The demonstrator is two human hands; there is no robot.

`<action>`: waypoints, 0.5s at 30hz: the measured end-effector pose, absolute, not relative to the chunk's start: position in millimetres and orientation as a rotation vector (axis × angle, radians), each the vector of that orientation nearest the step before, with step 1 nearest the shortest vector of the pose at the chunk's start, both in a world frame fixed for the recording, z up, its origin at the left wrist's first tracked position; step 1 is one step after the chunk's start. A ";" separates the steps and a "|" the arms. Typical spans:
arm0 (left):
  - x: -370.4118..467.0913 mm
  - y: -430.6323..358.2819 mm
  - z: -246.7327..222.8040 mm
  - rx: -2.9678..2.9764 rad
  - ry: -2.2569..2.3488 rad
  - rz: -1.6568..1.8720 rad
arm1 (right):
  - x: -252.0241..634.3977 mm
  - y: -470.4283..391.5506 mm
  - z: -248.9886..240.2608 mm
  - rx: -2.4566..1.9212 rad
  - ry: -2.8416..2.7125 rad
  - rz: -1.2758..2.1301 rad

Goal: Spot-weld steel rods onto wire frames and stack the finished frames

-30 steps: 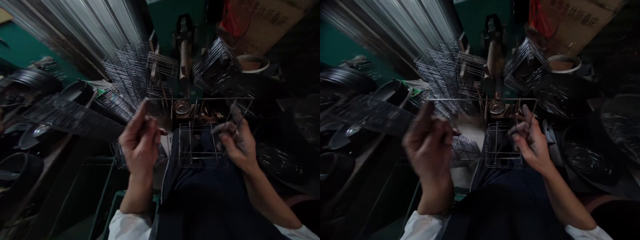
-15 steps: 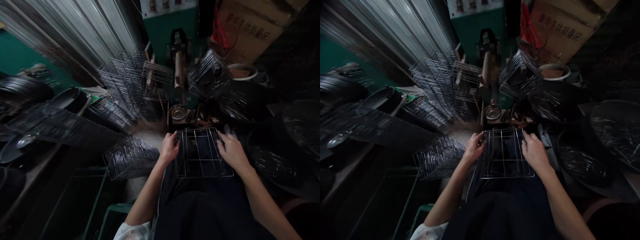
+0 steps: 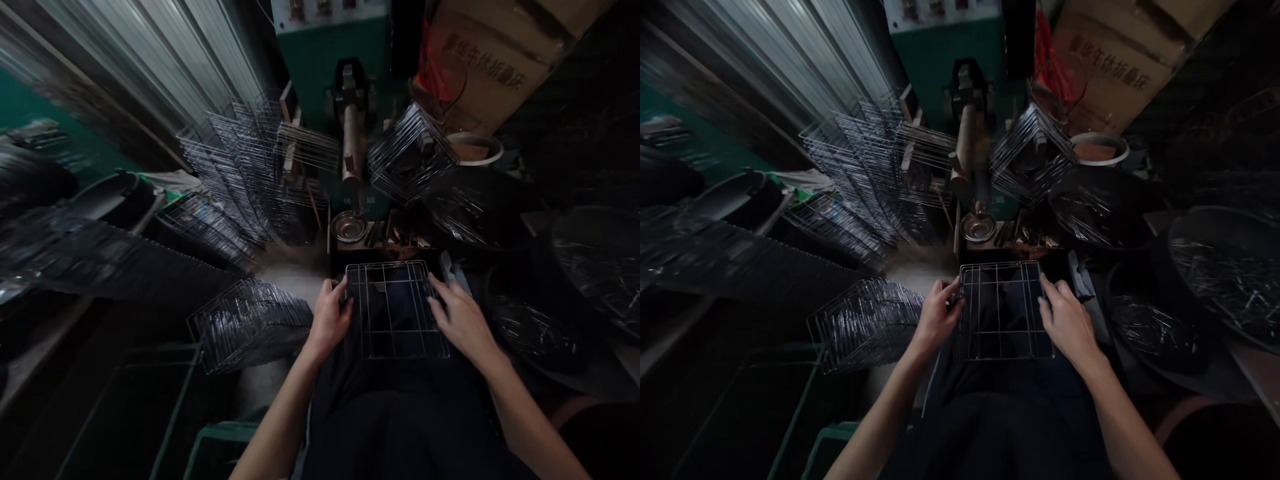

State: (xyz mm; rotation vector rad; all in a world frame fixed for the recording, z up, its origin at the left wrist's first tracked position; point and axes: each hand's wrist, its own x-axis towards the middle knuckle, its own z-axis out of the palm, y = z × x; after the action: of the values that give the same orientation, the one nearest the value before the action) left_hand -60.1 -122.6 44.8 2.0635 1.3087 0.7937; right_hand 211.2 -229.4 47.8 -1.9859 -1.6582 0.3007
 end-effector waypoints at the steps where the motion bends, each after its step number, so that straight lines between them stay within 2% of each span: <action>1: -60.7 -129.0 40.0 2.035 1.311 0.841 | 212.0 -232.9 42.9 -1.951 -1.619 0.350; 7: -67.5 -146.8 15.2 1.902 1.289 1.020 | 212.9 -243.6 13.3 -1.666 -1.259 0.686; 12: -93.1 -141.3 6.7 1.972 0.993 0.729 | 213.9 -262.5 13.0 -1.453 -1.343 1.041; 15: -104.3 -137.9 8.1 1.996 0.895 0.622 | 211.3 -271.4 18.4 -1.461 -1.342 1.144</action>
State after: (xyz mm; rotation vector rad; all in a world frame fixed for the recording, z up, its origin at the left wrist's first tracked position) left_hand -104.3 -137.9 8.1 1.9955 0.8954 0.6217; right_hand 211.3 -271.4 18.4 -1.4611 -1.3418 1.1439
